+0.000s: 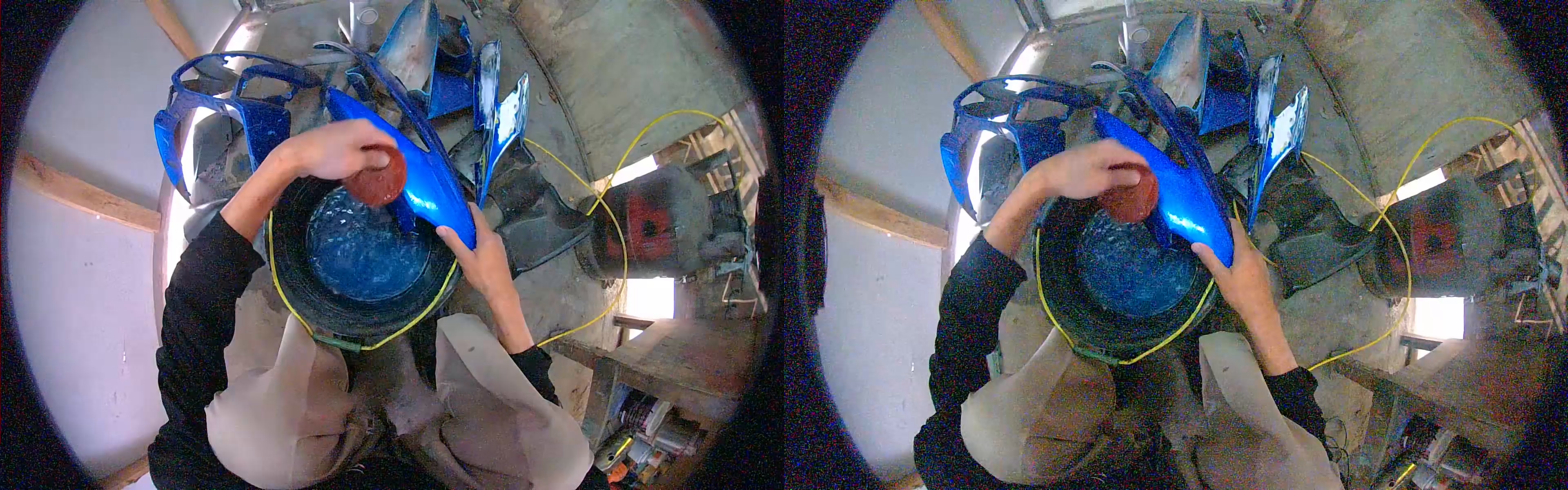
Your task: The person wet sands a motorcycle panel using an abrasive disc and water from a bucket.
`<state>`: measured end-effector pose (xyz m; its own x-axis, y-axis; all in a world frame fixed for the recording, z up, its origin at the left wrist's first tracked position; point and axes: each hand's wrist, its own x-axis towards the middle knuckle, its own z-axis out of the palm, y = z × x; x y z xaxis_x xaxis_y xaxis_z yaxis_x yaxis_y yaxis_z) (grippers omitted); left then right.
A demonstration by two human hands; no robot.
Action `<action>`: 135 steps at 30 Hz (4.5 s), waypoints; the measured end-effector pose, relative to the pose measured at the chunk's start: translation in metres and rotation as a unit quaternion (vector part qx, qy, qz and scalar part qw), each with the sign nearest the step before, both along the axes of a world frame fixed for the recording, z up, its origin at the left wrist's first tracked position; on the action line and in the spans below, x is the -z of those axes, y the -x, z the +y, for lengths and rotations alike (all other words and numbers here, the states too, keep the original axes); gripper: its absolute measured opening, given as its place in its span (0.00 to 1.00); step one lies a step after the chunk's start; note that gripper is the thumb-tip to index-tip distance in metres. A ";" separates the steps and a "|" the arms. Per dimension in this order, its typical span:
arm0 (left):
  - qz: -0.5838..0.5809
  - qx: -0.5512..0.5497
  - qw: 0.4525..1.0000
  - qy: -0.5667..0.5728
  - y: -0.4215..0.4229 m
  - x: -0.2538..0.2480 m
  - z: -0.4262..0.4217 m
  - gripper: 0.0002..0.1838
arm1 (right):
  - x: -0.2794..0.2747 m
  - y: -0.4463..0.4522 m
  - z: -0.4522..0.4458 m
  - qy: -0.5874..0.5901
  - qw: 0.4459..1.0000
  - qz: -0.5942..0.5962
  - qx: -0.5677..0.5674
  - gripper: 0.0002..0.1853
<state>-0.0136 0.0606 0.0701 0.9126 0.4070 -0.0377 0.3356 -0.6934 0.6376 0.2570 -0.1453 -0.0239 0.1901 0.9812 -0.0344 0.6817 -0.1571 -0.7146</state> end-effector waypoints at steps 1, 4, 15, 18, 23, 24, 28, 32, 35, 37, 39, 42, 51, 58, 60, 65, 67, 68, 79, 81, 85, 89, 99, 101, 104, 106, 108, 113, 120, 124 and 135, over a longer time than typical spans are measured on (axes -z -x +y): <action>-0.001 0.000 1.000 0.000 -0.006 -0.007 -0.002 0.17 | 0.000 0.000 0.000 0.000 1.000 -0.001 0.000 0.49; -0.080 -0.049 0.994 -0.062 -0.023 -0.015 -0.011 0.16 | 0.000 0.000 -0.001 0.006 1.000 -0.029 0.007 0.49; -0.027 -0.040 0.999 0.020 0.000 0.001 -0.011 0.14 | -0.006 0.001 -0.001 0.012 1.000 -0.029 0.000 0.49; 0.028 0.014 0.998 0.053 0.024 0.027 -0.009 0.13 | -0.011 0.001 -0.001 0.016 1.000 -0.025 -0.007 0.49; 0.118 0.006 0.984 0.132 0.026 0.036 -0.021 0.13 | -0.002 -0.013 0.006 -0.097 0.993 -0.057 -0.045 0.45; 0.096 0.013 0.984 0.148 0.024 0.036 -0.023 0.13 | 0.001 -0.016 0.009 -0.190 0.976 -0.087 -0.068 0.42; -0.081 0.018 0.974 0.210 0.004 0.017 -0.037 0.14 | -0.057 -0.005 0.018 -0.283 0.952 -0.057 -0.099 0.35; -0.173 -0.051 0.964 0.193 -0.019 0.008 -0.059 0.13 | -0.068 0.018 0.018 -0.151 0.966 0.135 -0.162 0.24; -0.177 -0.040 0.950 0.253 -0.021 0.017 -0.062 0.09 | -0.043 0.007 0.025 -0.067 0.974 0.115 -0.184 0.17; -0.060 -0.045 0.962 0.261 -0.004 0.041 -0.040 0.11 | -0.035 0.001 0.026 -0.072 0.968 0.193 -0.146 0.18; 0.057 -0.046 0.962 0.264 0.009 0.074 -0.022 0.13 | -0.035 -0.009 0.024 -0.056 0.949 0.298 -0.088 0.19; 0.213 -0.048 0.936 0.275 0.024 0.161 0.003 0.18 | -0.042 -0.023 0.027 -0.036 0.936 0.348 -0.042 0.20; 0.410 -0.015 0.896 0.171 0.019 0.233 -0.001 0.23 | -0.039 -0.043 0.033 -0.108 0.910 0.397 0.048 0.20; 0.199 -0.058 0.847 0.490 -0.006 0.068 -0.023 0.20 | -0.032 -0.044 0.029 -0.082 0.912 0.399 0.050 0.21; 0.142 -0.085 0.876 0.453 -0.017 0.027 -0.023 0.23 | -0.029 -0.042 0.030 -0.087 0.910 0.401 0.049 0.20; -0.043 -0.139 0.925 0.352 -0.033 0.004 -0.028 0.27 | -0.021 -0.038 0.028 -0.082 0.907 0.410 0.045 0.19; -0.068 -0.146 0.944 0.288 -0.033 0.012 -0.037 0.26 | -0.021 -0.040 0.028 -0.086 0.909 0.405 0.040 0.20; -0.093 -0.154 0.958 0.223 -0.033 0.015 -0.043 0.25 | -0.020 -0.041 0.027 -0.089 0.911 0.401 0.036 0.20; -0.040 -0.074 0.956 -0.282 -0.033 0.077 -0.096 0.35 | -0.009 -0.055 0.023 -0.120 0.906 0.400 0.074 0.22; -0.045 -0.037 0.959 -0.278 -0.042 0.079 -0.112 0.37 | -0.010 -0.053 0.022 -0.116 0.905 0.403 0.072 0.22; -0.069 0.037 0.959 -0.274 -0.040 0.086 -0.098 0.37 | -0.005 -0.056 0.021 -0.112 0.905 0.404 0.075 0.22; -0.047 -0.111 0.944 -0.306 -0.038 0.073 -0.083 0.35 | 0.001 -0.062 0.015 -0.117 0.914 0.380 0.081 0.22; -0.087 0.063 0.964 -0.245 -0.088 0.096 -0.142 0.34 | -0.009 -0.074 0.004 -0.131 0.911 0.380 0.092 0.22; -0.074 -0.023 0.963 -0.258 -0.072 0.083 -0.121 0.33 | -0.010 -0.077 -0.001 -0.122 0.920 0.358 0.105 0.22; -0.061 -0.101 0.951 -0.287 -0.068 0.080 -0.108 0.33 | -0.010 -0.079 -0.004 -0.124 0.915 0.366 0.117 0.21; -0.100 -0.068 0.953 -0.277 -0.082 0.082 -0.127 0.35 | -0.010 -0.079 -0.004 -0.126 0.913 0.371 0.115 0.21; -0.139 0.013 0.962 -0.235 -0.093 0.093 -0.151 0.35 | -0.007 -0.073 -0.001 -0.127 0.909 0.384 0.104 0.21; -0.103 -0.013 0.967 -0.234 -0.068 0.090 -0.115 0.33 | -0.011 -0.060 -0.005 -0.126 0.930 0.339 0.059 0.23; -0.030 -0.243 0.912 -0.330 0.012 0.089 0.011 0.26 | -0.021 -0.039 -0.004 -0.127 0.912 0.389 0.020 0.21; -0.103 -0.024 0.941 -0.320 -0.030 0.091 -0.059 0.27 | -0.018 -0.030 -0.001 -0.127 0.927 0.352 0.012 0.20; -0.080 -0.240 0.908 -0.335 0.034 0.095 0.039 0.25 | -0.017 -0.029 -0.001 -0.120 0.951 0.286 0.006 0.20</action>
